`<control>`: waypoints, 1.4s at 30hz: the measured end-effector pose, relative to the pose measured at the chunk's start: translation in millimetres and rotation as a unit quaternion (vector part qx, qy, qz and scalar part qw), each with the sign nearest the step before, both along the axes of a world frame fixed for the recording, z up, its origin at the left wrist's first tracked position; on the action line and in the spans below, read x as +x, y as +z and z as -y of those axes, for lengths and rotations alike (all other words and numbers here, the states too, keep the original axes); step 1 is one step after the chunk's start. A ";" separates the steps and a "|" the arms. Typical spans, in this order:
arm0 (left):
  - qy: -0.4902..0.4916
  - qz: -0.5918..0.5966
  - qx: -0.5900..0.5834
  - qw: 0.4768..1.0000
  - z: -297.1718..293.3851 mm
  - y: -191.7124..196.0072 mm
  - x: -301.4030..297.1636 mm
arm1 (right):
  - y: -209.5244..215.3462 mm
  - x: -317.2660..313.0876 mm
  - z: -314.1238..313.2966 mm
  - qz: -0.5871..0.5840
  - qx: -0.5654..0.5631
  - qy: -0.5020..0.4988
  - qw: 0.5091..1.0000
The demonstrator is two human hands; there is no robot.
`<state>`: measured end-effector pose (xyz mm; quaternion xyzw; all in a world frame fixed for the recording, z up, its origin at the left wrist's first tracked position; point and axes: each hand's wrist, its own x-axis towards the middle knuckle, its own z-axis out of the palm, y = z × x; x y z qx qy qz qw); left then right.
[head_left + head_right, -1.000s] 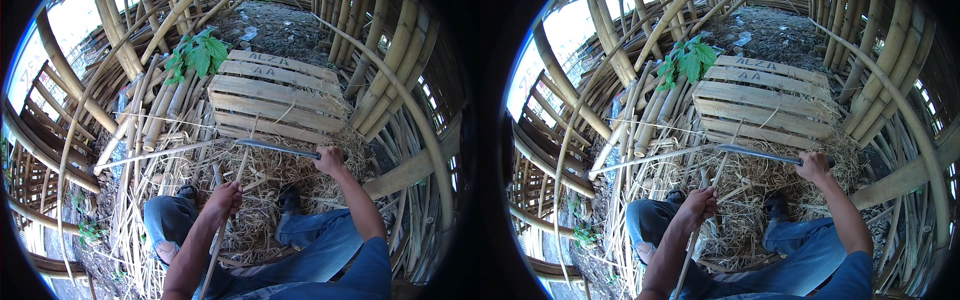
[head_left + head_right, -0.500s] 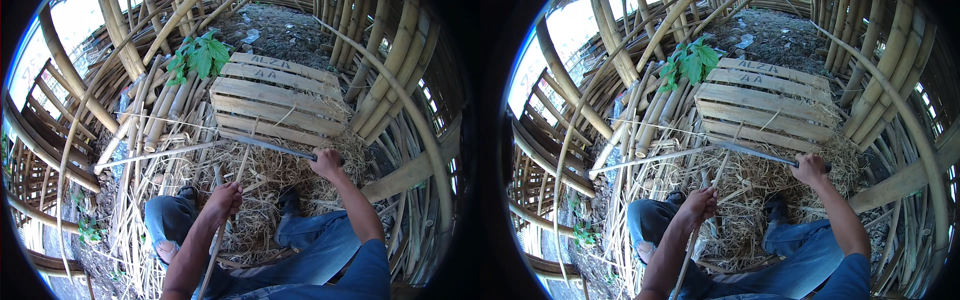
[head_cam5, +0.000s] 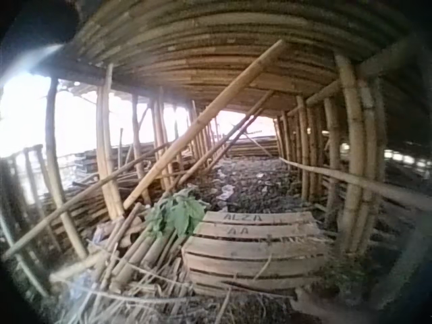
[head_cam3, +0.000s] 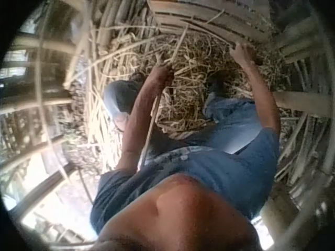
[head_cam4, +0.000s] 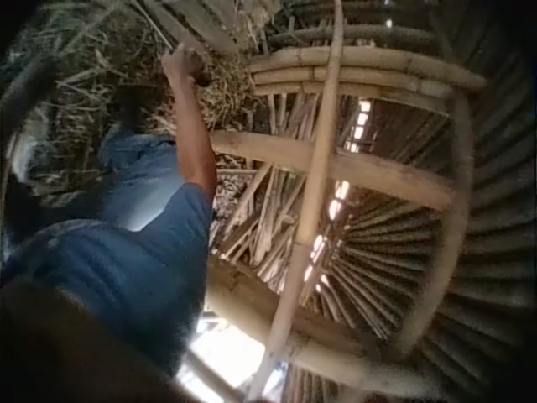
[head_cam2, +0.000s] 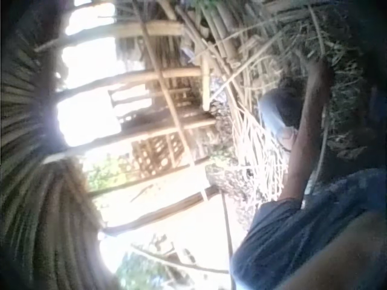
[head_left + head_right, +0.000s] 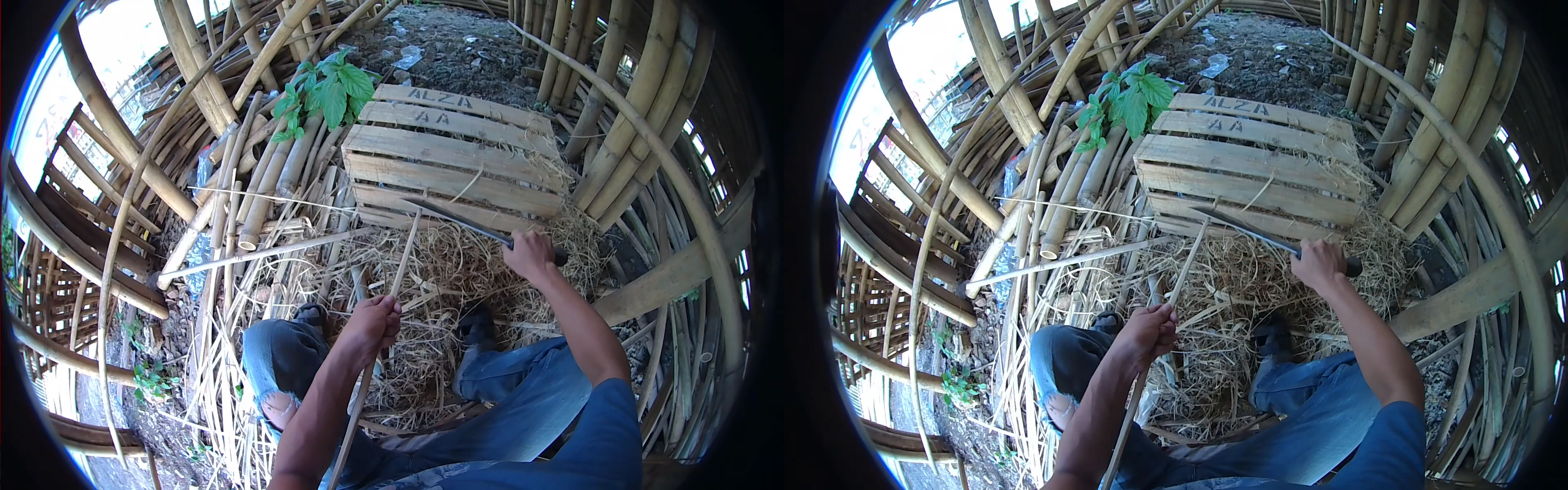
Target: The person shaves and scrapes thin bamboo strips using a knife, touches a smartphone lying on the ground, and resumes smoothing the bamboo strips with the knife.
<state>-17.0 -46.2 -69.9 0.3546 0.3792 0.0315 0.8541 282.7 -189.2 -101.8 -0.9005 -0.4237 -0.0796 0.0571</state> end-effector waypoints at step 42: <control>-0.017 0.017 0.003 1.000 5.3 -0.4 -7.1 | 29.8 2.9 23.8 -0.026 -0.036 0.109 0.993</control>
